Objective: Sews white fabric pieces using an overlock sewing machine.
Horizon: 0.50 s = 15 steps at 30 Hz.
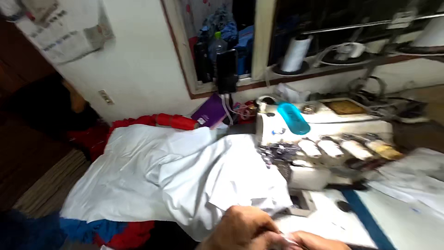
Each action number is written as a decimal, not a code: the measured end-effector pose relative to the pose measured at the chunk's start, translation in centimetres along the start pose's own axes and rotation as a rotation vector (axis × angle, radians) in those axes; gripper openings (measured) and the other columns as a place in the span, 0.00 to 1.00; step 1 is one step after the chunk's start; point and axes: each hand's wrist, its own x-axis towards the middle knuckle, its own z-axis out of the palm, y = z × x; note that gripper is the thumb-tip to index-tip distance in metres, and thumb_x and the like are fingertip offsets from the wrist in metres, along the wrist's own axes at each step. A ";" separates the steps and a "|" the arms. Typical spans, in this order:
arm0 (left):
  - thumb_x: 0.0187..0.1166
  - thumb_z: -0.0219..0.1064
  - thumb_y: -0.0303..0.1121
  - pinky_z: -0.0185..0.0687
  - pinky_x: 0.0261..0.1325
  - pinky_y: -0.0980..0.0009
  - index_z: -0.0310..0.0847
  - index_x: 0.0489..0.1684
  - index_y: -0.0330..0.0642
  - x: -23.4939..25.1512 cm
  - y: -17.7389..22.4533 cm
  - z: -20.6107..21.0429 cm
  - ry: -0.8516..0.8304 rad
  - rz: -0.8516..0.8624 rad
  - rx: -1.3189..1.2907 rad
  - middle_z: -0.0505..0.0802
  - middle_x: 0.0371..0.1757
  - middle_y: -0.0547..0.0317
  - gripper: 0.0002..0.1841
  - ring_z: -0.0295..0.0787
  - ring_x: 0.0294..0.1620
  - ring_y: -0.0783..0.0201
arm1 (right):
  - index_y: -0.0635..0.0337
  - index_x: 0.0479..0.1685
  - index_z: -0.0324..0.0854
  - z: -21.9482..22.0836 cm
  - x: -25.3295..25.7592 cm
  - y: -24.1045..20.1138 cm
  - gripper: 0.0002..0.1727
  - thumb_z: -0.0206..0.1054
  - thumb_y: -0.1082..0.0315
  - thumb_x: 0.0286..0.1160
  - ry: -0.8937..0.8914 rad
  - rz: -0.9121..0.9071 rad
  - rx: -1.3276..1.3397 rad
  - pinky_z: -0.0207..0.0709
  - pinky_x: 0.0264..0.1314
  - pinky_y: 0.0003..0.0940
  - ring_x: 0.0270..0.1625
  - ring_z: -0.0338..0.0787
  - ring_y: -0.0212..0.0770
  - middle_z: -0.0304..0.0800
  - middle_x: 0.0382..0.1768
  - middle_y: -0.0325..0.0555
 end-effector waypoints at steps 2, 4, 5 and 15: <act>0.80 0.69 0.31 0.88 0.48 0.68 0.90 0.41 0.31 -0.4 -1.0 0.0 0.004 0.041 0.047 0.94 0.36 0.49 0.10 0.92 0.39 0.63 | 0.69 0.39 0.90 0.2 -0.3 0.0 0.11 0.67 0.69 0.81 0.096 -0.043 -0.053 0.88 0.45 0.37 0.34 0.94 0.36 0.96 0.31 0.48; 0.80 0.69 0.36 0.88 0.44 0.70 0.90 0.41 0.34 -0.9 -2.0 0.3 -0.004 -0.008 0.076 0.94 0.36 0.53 0.11 0.91 0.37 0.67 | 0.60 0.35 0.91 0.7 -0.4 0.8 0.11 0.68 0.64 0.80 0.192 -0.076 -0.076 0.87 0.40 0.30 0.32 0.92 0.28 0.95 0.29 0.38; 0.80 0.70 0.36 0.87 0.42 0.73 0.90 0.40 0.36 -1.1 -2.2 0.3 0.000 -0.043 0.070 0.93 0.34 0.56 0.11 0.90 0.35 0.71 | 0.57 0.33 0.91 1.0 -0.4 1.0 0.11 0.69 0.62 0.79 0.230 -0.076 -0.070 0.86 0.37 0.26 0.30 0.91 0.25 0.95 0.28 0.34; 0.75 0.73 0.50 0.86 0.47 0.79 0.92 0.44 0.45 -0.6 -1.8 0.5 -0.020 -0.145 -0.003 0.95 0.41 0.68 0.17 0.90 0.42 0.80 | 0.55 0.34 0.93 1.5 -1.1 0.7 0.09 0.74 0.60 0.75 0.308 0.043 0.152 0.85 0.32 0.19 0.28 0.90 0.20 0.96 0.27 0.30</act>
